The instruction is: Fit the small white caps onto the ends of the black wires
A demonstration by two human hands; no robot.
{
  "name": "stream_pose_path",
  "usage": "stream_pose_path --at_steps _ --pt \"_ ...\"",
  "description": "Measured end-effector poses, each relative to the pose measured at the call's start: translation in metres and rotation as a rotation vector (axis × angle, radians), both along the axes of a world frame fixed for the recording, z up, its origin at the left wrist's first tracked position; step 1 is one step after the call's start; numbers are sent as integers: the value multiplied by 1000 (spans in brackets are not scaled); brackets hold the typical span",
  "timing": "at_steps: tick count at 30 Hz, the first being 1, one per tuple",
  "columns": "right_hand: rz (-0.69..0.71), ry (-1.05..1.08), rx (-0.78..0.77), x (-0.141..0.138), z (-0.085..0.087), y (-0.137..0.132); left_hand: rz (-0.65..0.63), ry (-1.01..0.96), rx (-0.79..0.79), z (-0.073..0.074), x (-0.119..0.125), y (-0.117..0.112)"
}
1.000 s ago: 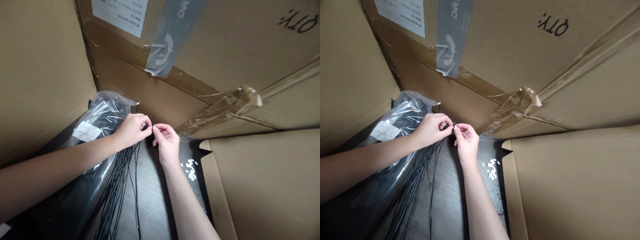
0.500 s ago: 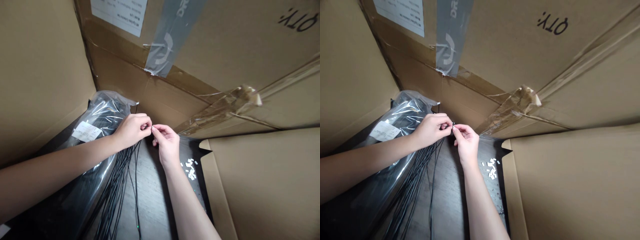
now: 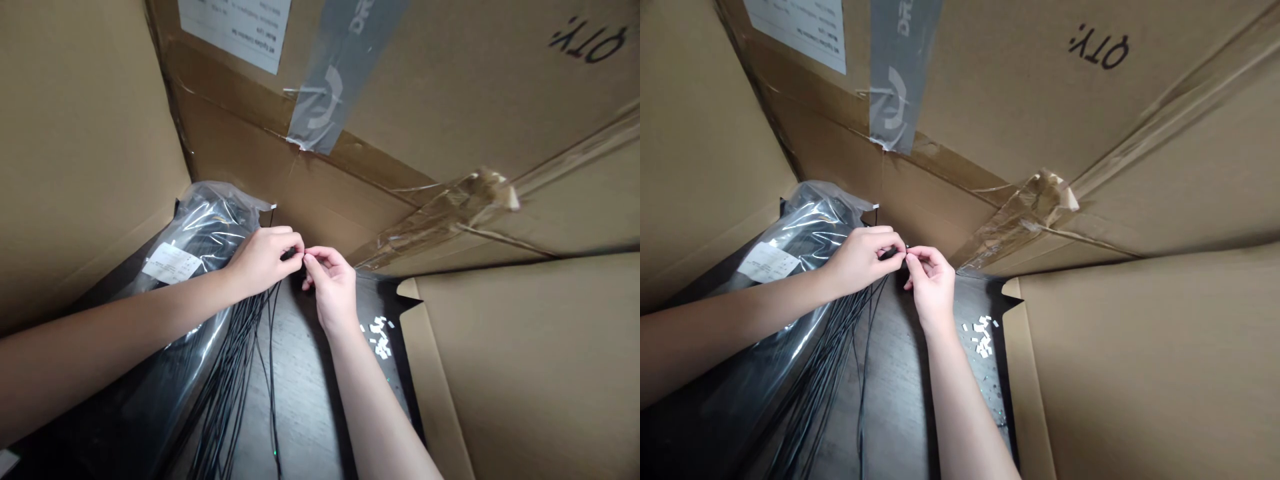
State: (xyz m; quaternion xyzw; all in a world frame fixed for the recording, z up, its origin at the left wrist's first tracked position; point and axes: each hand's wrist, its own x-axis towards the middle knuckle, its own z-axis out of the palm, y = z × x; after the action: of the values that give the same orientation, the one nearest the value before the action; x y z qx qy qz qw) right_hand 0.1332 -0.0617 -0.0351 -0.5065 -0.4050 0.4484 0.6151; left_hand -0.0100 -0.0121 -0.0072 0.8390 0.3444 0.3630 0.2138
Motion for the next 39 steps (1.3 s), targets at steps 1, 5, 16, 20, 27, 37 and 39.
stream_pose_path --at_steps 1,5,16,20,27,37,39 --pt "-9 7 2 0 0 0 -1 1 -1 0 0 0" --pt "-81 87 12 2 -2 1 25 -27 2 1 -1 1" --pt "-15 17 23 1 -4 1 14 -47 -59 1 0 1" --pt "-11 17 20 2 -3 1 -4 -47 -72 0 1 2" --pt "-16 37 18 1 -2 1 -37 -70 -75 0 2 2" --pt "-24 48 50 1 0 0 -48 -55 -107 2 3 1" --pt "-28 41 51 0 0 1 -43 -59 -119 2 3 1"
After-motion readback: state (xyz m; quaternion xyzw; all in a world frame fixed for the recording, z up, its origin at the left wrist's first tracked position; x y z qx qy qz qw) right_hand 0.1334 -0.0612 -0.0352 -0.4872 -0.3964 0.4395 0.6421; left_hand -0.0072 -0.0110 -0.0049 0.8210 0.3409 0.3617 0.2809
